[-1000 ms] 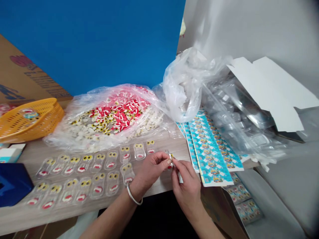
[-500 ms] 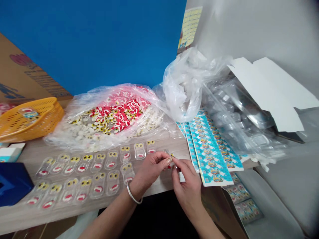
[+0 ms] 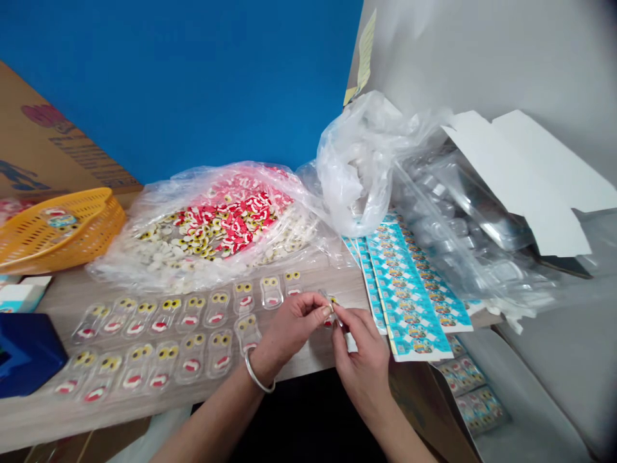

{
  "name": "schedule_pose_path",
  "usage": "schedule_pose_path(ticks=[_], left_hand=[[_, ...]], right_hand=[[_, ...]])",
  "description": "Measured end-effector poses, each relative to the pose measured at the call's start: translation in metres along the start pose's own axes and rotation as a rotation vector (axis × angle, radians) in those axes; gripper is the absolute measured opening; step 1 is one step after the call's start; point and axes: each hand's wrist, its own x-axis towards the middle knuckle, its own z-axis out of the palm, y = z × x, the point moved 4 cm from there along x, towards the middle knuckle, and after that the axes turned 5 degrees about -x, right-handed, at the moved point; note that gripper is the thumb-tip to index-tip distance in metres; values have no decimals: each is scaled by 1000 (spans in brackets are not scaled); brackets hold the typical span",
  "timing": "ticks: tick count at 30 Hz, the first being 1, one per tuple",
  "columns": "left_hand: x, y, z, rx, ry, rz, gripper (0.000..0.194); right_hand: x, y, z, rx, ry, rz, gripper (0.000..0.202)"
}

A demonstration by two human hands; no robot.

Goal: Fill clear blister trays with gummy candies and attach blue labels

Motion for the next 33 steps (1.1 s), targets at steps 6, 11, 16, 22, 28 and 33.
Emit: schedule_pose_path(ticks=[6, 11, 16, 22, 28, 33], left_hand=[[2, 1, 3, 42, 78, -29, 14], [4, -1, 1, 31, 68, -60, 13], [2, 4, -2, 197, 32, -6, 8], [-6, 8, 4, 619, 32, 219, 10], [-9, 9, 11, 743, 20, 293, 11], [-9, 8, 14, 747, 54, 300, 9]], right_hand=[[-5, 2, 3, -80, -3, -60, 42], [-5, -1, 2, -3, -13, -16, 38], [2, 11, 2, 386, -164, 355, 20], [2, 34, 10, 678, -332, 725, 34], [2, 37, 10, 560, -348, 685, 29], [6, 32, 9, 456, -282, 627, 16]])
